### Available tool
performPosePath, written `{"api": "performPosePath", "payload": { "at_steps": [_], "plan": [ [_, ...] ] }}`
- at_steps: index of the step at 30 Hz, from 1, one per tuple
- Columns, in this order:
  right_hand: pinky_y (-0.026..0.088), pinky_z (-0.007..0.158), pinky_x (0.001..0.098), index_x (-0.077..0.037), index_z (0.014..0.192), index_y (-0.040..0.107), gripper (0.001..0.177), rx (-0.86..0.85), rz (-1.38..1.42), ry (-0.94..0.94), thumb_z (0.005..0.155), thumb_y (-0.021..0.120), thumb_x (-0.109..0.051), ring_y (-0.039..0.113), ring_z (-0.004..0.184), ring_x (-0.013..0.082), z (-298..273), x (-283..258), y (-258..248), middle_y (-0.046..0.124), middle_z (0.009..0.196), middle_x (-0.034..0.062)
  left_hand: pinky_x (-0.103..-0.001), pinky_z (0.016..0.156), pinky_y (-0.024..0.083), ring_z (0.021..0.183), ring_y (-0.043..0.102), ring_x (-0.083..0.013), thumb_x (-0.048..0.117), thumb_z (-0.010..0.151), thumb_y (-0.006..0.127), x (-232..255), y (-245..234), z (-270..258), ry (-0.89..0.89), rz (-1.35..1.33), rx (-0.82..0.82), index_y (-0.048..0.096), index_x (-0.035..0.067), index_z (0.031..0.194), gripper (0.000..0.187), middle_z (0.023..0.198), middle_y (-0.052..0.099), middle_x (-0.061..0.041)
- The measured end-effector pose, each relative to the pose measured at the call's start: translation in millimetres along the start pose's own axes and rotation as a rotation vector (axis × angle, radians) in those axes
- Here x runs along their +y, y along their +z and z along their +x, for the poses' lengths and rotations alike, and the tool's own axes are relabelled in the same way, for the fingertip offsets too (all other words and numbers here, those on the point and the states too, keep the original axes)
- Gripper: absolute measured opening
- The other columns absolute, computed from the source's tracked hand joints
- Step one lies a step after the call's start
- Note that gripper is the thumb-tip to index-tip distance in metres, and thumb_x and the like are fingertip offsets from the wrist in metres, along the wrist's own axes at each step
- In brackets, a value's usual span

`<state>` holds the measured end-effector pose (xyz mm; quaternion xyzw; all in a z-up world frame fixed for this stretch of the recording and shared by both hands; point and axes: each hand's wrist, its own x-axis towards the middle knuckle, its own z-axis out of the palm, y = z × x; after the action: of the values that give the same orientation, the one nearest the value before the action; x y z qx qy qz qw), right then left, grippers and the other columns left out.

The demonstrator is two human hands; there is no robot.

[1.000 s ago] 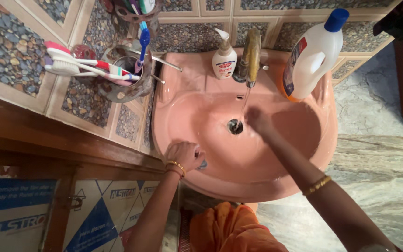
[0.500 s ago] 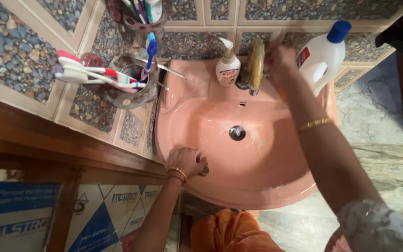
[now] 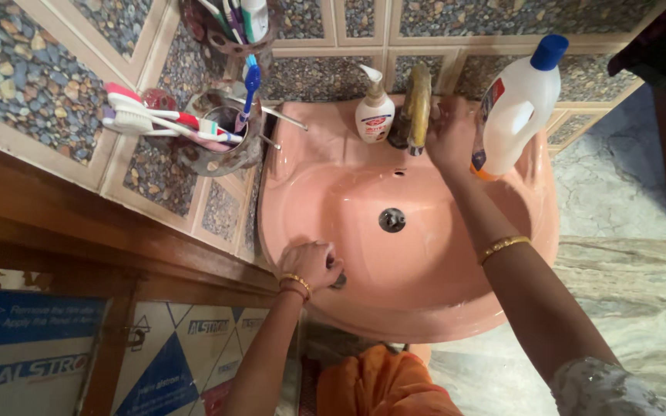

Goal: The person scrubs the pink bathroom sink basin and surrounding counter using a dark cloth and liquid soap. They rinse the cloth under the faucet, wipe the basin interior and rim, and clean the area around the faucet and toothbrush holder.

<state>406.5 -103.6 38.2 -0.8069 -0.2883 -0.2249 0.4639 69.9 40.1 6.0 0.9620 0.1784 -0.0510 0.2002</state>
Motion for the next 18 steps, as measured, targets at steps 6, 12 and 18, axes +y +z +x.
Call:
{"api": "performPosePath", "payload": {
  "at_steps": [6, 12, 18],
  "plan": [
    [0.045, 0.086, 0.0569, -0.005, 0.12, 0.057, 0.039, 0.024, -0.121, -0.194, 0.083, 0.062, 0.006, 0.061, 0.099, 0.0478, -10.7, 2.3, -18.3, 0.065, 0.107, 0.0234, -0.046, 0.075, 0.055, 0.083, 0.071, -0.0286, 0.041, 0.079, 0.065, -0.3, 0.4, -1.8, 0.027, 0.043, 0.045, 0.075, 0.017, 0.081, 0.026, 0.09, 0.075, -0.005],
    [0.052, 0.083, 0.0502, 0.001, 0.125, 0.058, 0.037, -0.239, 0.067, -0.091, 0.089, 0.064, -0.006, 0.063, 0.095, 0.0426, -110.9, 10.4, -34.2, 0.063, 0.105, 0.0247, -0.046, 0.08, 0.055, 0.089, 0.071, -0.0307, 0.044, 0.084, 0.061, 20.0, 17.0, 1.9, 0.074, 0.245, -0.14, 0.077, 0.017, 0.09, 0.031, 0.097, 0.075, -0.008],
    [0.059, 0.078, 0.044, -0.008, 0.103, 0.077, 0.022, -0.717, -0.018, 0.249, 0.089, 0.064, -0.019, 0.074, 0.086, 0.0351, -226.4, 13.1, -87.2, 0.075, 0.095, 0.0186, -0.047, 0.082, 0.055, 0.093, 0.07, -0.0326, 0.044, 0.088, 0.06, 103.8, 68.7, -7.5, 0.33, 0.044, -0.1, 0.074, 0.015, 0.094, 0.033, 0.101, 0.074, -0.011]
  ]
}}
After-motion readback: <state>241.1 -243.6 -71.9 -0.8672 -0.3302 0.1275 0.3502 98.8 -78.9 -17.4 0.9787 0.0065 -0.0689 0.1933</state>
